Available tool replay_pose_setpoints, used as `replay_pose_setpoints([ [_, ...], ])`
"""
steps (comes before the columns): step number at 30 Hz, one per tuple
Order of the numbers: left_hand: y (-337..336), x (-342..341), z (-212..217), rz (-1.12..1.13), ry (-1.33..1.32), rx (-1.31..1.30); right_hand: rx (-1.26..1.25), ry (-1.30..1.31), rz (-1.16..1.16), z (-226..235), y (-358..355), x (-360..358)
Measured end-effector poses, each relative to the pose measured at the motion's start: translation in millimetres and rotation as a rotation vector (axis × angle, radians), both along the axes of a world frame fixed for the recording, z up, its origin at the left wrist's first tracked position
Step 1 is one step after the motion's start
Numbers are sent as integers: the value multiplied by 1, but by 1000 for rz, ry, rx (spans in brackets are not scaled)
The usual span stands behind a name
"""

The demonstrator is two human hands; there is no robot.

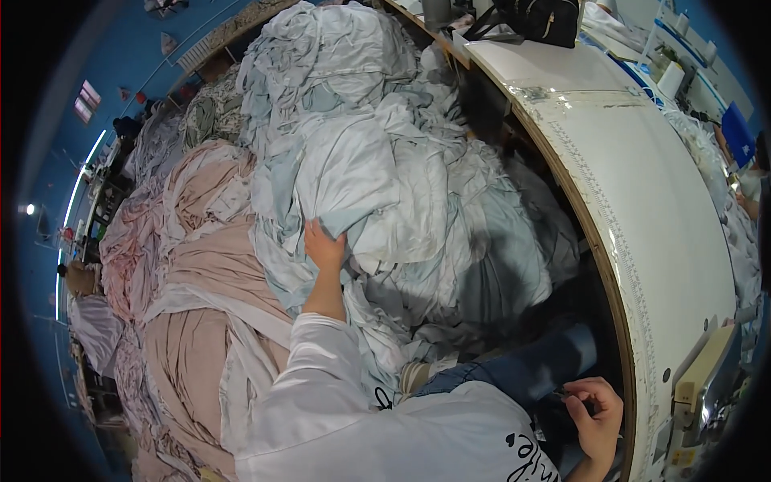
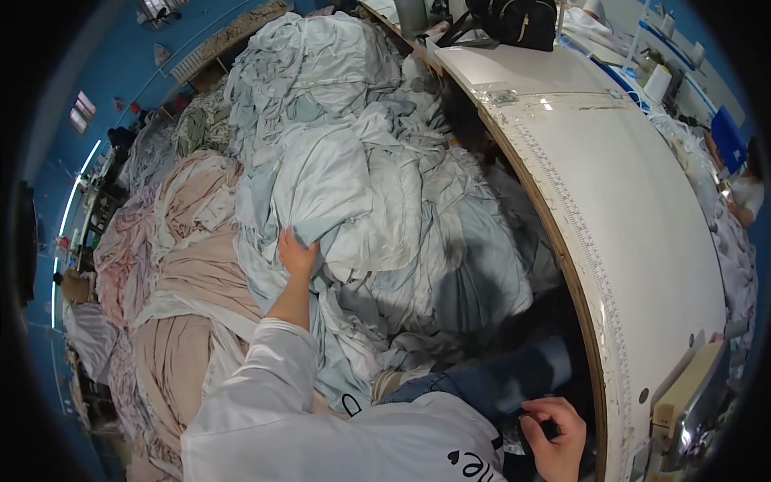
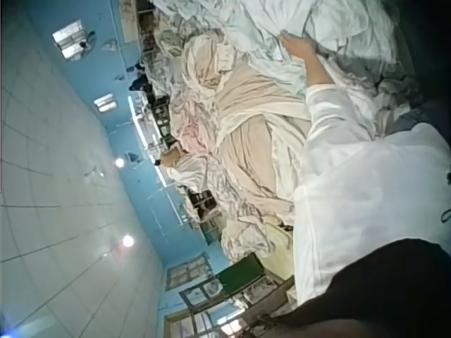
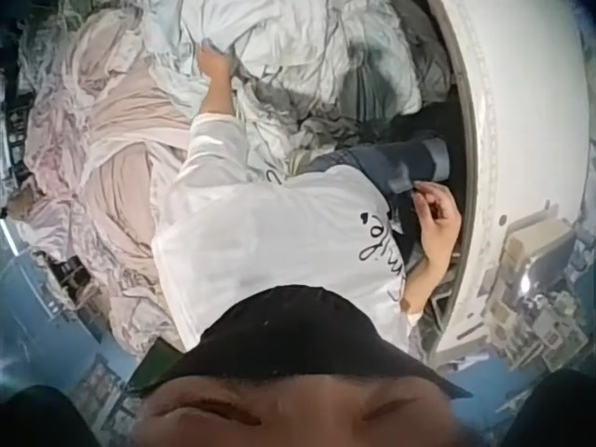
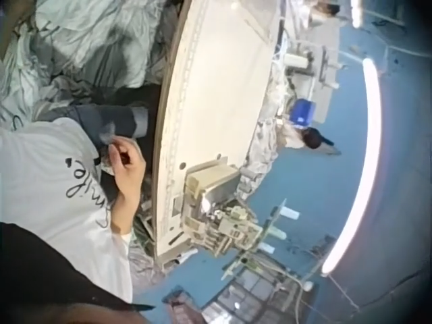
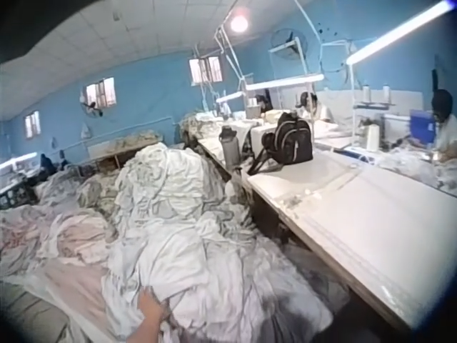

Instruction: Sewing the edges of white fabric pieces using an industrial overlock sewing machine.

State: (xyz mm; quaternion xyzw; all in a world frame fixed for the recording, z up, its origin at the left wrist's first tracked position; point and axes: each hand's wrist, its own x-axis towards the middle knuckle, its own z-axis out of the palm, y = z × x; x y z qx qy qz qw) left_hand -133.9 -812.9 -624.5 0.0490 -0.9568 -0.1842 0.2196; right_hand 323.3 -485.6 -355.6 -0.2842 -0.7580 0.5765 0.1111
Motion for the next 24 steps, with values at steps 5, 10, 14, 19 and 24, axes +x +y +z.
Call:
replay_pose_setpoints([
  [5,21,-45,46,-360,-298,-312,-25,-6,5,-5,-2,-9],
  [10,38,-66,33,-563,-770,-363,87,-40,143,-10,4,-13],
  [14,206,103,95,-1206,-539,523,-396,-4,-109,-52,13,-20],
  [19,252,244,167,-1243,-1150,1277,-135,162,264,-63,-9,-73],
  [24,263,260,206,-1561,-866,977,186,-54,326,-140,12,-66],
])
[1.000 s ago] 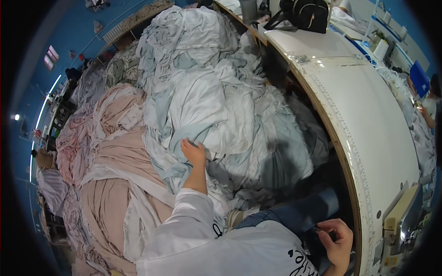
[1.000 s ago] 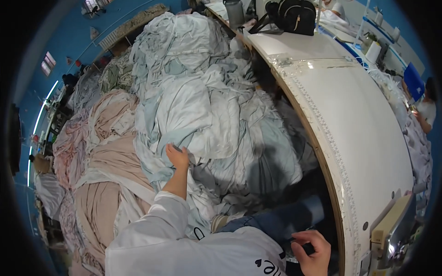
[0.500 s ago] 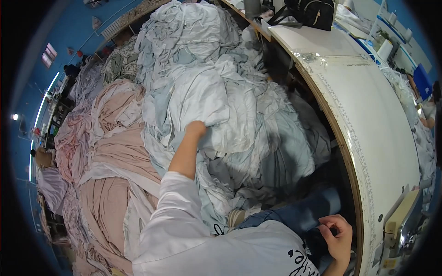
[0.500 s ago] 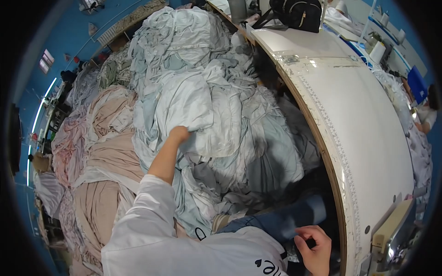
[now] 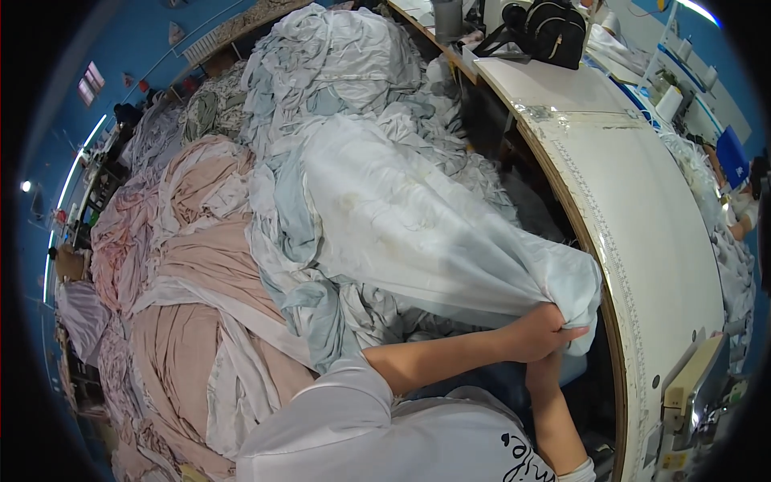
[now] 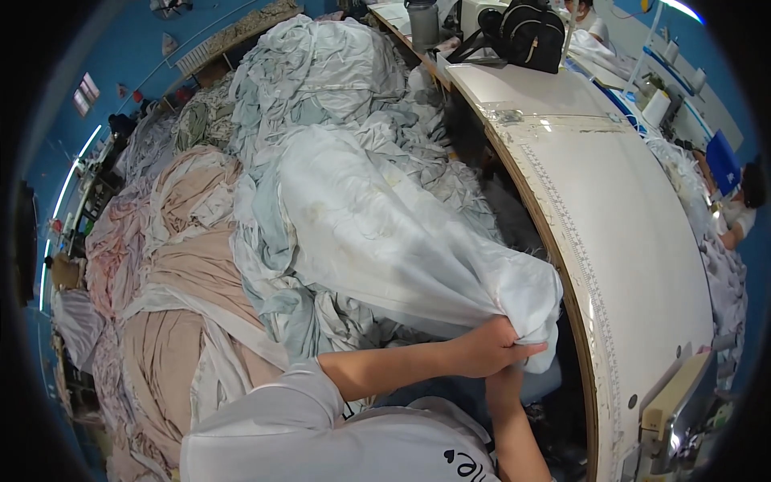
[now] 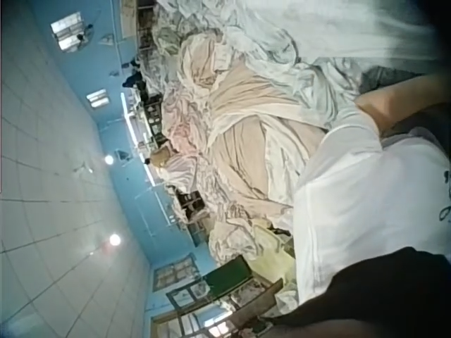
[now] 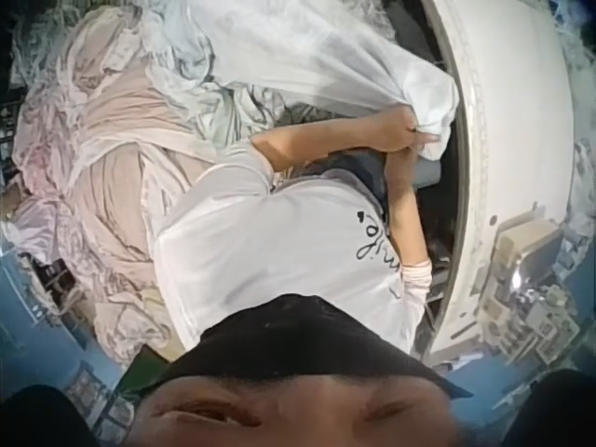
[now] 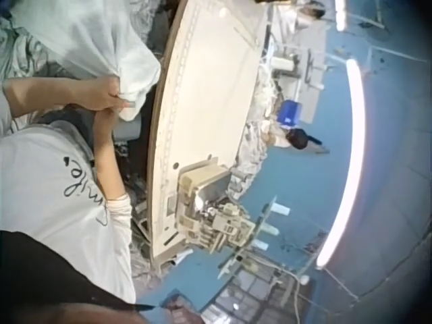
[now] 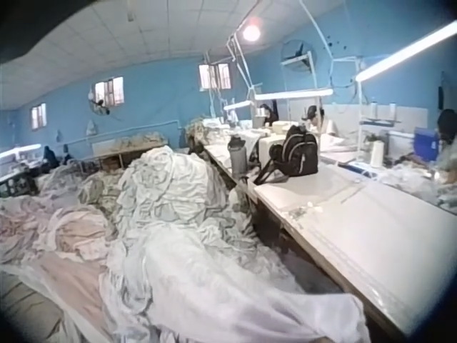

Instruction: Sewing the edges of white fabric pieces using an industrial overlock sewing machine.

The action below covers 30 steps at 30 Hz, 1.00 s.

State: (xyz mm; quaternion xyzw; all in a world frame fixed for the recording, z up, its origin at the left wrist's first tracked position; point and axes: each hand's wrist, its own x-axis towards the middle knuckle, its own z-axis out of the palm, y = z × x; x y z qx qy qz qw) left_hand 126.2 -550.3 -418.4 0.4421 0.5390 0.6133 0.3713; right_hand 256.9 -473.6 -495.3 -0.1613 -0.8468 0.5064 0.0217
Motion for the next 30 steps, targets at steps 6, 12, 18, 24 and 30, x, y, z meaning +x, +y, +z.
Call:
replay_pose_setpoints([
  [6,-10,5,8,-84,-53,-26,-946,476,-554,-1,8,-17],
  [12,-5,4,28,-44,-143,-93,-409,240,106,61,-38,-18],
  [18,-4,31,79,-167,-844,-128,-991,421,-405,-30,-47,-54],
  [24,-13,-22,101,-54,-514,386,-968,558,-463,-36,-48,-69],
  [30,6,-159,208,263,94,793,640,541,-407,209,44,-2],
])
